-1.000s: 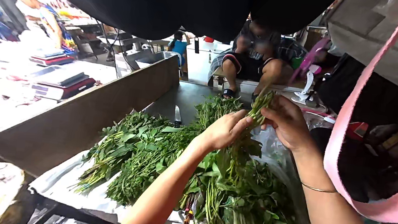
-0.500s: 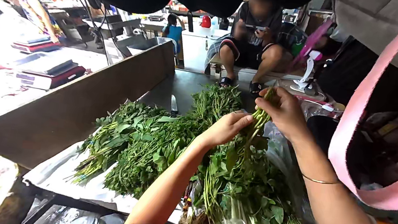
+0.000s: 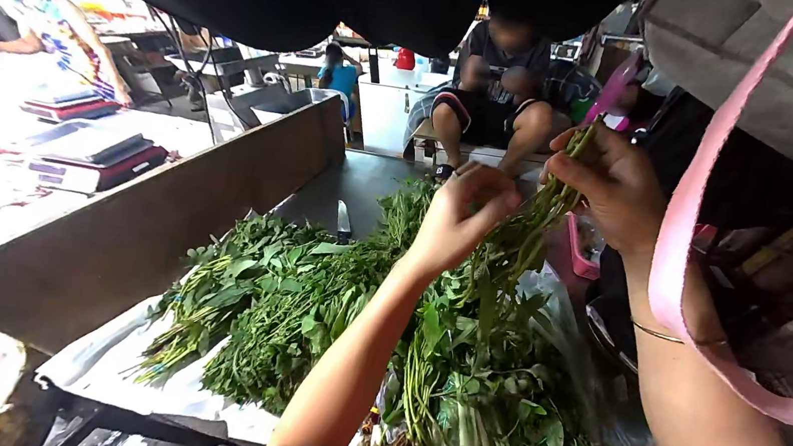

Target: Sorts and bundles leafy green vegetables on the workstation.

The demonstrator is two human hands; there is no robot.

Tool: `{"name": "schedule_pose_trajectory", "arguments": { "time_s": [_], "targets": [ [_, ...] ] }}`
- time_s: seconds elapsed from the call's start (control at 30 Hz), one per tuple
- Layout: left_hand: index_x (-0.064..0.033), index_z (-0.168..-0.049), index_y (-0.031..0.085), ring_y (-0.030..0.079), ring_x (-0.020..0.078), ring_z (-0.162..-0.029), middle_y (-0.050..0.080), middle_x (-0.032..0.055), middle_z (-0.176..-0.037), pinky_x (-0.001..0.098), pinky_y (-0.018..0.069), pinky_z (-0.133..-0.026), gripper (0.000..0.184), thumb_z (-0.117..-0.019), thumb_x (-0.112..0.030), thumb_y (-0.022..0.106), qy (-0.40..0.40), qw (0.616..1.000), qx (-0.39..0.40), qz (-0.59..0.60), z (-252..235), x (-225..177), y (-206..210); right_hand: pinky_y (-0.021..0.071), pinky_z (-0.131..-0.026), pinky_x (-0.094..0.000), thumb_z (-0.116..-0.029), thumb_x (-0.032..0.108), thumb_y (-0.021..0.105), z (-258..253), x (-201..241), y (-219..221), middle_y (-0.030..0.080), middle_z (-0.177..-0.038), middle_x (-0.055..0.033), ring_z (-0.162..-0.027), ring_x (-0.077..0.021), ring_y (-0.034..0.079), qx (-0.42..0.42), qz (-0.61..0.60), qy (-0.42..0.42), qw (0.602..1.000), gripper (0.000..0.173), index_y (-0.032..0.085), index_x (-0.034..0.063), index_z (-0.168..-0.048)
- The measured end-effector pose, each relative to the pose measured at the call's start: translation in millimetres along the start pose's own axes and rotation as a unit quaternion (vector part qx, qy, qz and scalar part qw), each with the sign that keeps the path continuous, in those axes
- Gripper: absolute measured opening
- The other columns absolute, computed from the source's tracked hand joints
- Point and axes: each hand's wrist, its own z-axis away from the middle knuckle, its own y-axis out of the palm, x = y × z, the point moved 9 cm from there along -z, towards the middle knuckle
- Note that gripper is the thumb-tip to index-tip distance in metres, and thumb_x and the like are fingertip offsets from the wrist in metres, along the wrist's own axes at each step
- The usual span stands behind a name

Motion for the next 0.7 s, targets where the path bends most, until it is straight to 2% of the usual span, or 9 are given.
{"name": "schedule_pose_trajectory", "arguments": {
  "time_s": [0.13,0.2,0.27,0.3,0.37,0.47,0.53,0.6,0.7],
  "targets": [
    [0.0024,-0.121,0.063,0.068,0.0196,-0.104,0.069,0.0131,-0.112,0.0406,0.0561,-0.092,0.031,-0.0952,-0.015,0.066,-0.008,0.998,0.019,-0.057,28,15,18,0.0522,-0.055,-0.0152,-0.0983,0.017,0.064,9,-6,1,0.069,-0.089,0.0036,-0.071,-0.0003,0.065,-0.004,0.005,0.005,1.0,0.025,0.056,0.0069,-0.12],
    [0.0023,-0.111,0.067,0.069,0.0207,-0.093,0.07,0.0133,-0.103,0.0396,0.0587,-0.085,0.021,-0.0917,-0.004,0.067,0.028,0.991,-0.003,-0.132,32,13,16,0.0526,-0.058,-0.0149,-0.0997,0.019,0.064,16,-11,5,0.067,-0.089,0.0025,-0.072,0.0002,0.063,0.0,0.024,0.009,1.0,0.025,0.057,0.0081,-0.121],
    [-0.0003,-0.106,0.069,0.066,0.0188,-0.078,0.068,0.0115,-0.095,0.0353,0.0579,-0.072,0.018,-0.0892,-0.005,0.071,0.033,0.978,0.018,-0.204,36,8,15,0.0541,-0.061,-0.0165,-0.099,0.017,0.064,17,-14,6,0.067,-0.089,0.0026,-0.073,0.0003,0.064,0.001,0.033,0.009,0.999,0.024,0.058,0.0066,-0.12],
    [-0.0004,-0.108,0.07,0.067,0.0202,-0.079,0.069,0.0122,-0.096,0.037,0.0587,-0.073,0.02,-0.0904,-0.009,0.072,0.016,0.975,0.056,-0.213,39,8,17,0.0537,-0.059,-0.0156,-0.0997,0.018,0.063,20,-14,6,0.066,-0.089,0.0027,-0.072,0.0006,0.064,0.004,0.031,0.011,0.999,0.023,0.058,0.008,-0.12],
    [-0.0016,-0.115,0.071,0.068,0.0231,-0.092,0.069,0.0133,-0.105,0.0413,0.0579,-0.083,0.029,-0.0952,-0.023,0.071,-0.013,0.973,0.112,-0.2,45,9,17,0.0511,-0.053,-0.0133,-0.1011,0.019,0.062,26,-15,8,0.067,-0.088,0.0023,-0.067,0.0008,0.063,0.012,0.027,0.013,0.999,0.021,0.058,0.0108,-0.12],
    [-0.001,-0.122,0.067,0.062,0.0238,-0.115,0.064,0.014,-0.123,0.0439,0.0526,-0.098,0.039,-0.1009,-0.033,0.059,-0.032,0.985,0.058,-0.162,38,-2,-4,0.056,-0.061,-0.0175,-0.097,0.017,0.065,23,-18,13,0.068,-0.09,0.0031,-0.073,-0.0008,0.066,0.017,0.006,0.013,1.0,0.024,0.057,0.0063,-0.117],
    [0.0011,-0.138,0.054,0.061,0.0206,-0.121,0.062,0.0142,-0.133,0.0401,0.0511,-0.103,0.047,-0.1057,-0.033,0.048,-0.044,0.994,0.041,-0.089,31,-5,-4,0.0561,-0.062,-0.0178,-0.0947,0.017,0.068,25,-17,20,0.067,-0.089,0.004,-0.073,-0.0002,0.065,0.003,-0.004,0.028,1.0,0.026,0.058,0.0067,-0.116],
    [-0.0044,-0.152,0.04,0.064,0.0162,-0.115,0.063,0.0106,-0.134,0.0368,0.0541,-0.097,0.057,-0.1061,-0.038,0.044,-0.076,0.995,0.066,0.008,32,2,15,0.0511,-0.055,-0.0161,-0.0933,0.016,0.07,26,-15,28,0.065,-0.088,0.0039,-0.067,0.0004,0.061,-0.026,-0.012,0.05,0.998,0.026,0.058,0.0079,-0.115],
    [-0.0066,-0.154,0.035,0.067,0.0153,-0.105,0.065,0.0122,-0.126,0.0374,0.0571,-0.091,0.061,-0.1025,-0.028,0.058,-0.127,0.985,0.095,0.069,41,22,42,0.0515,-0.055,-0.0201,-0.0936,0.018,0.072,27,-16,37,0.064,-0.091,-0.0014,-0.068,-0.0035,0.061,-0.07,0.011,0.09,0.993,0.033,0.055,0.0048,-0.119]
  ]
}}
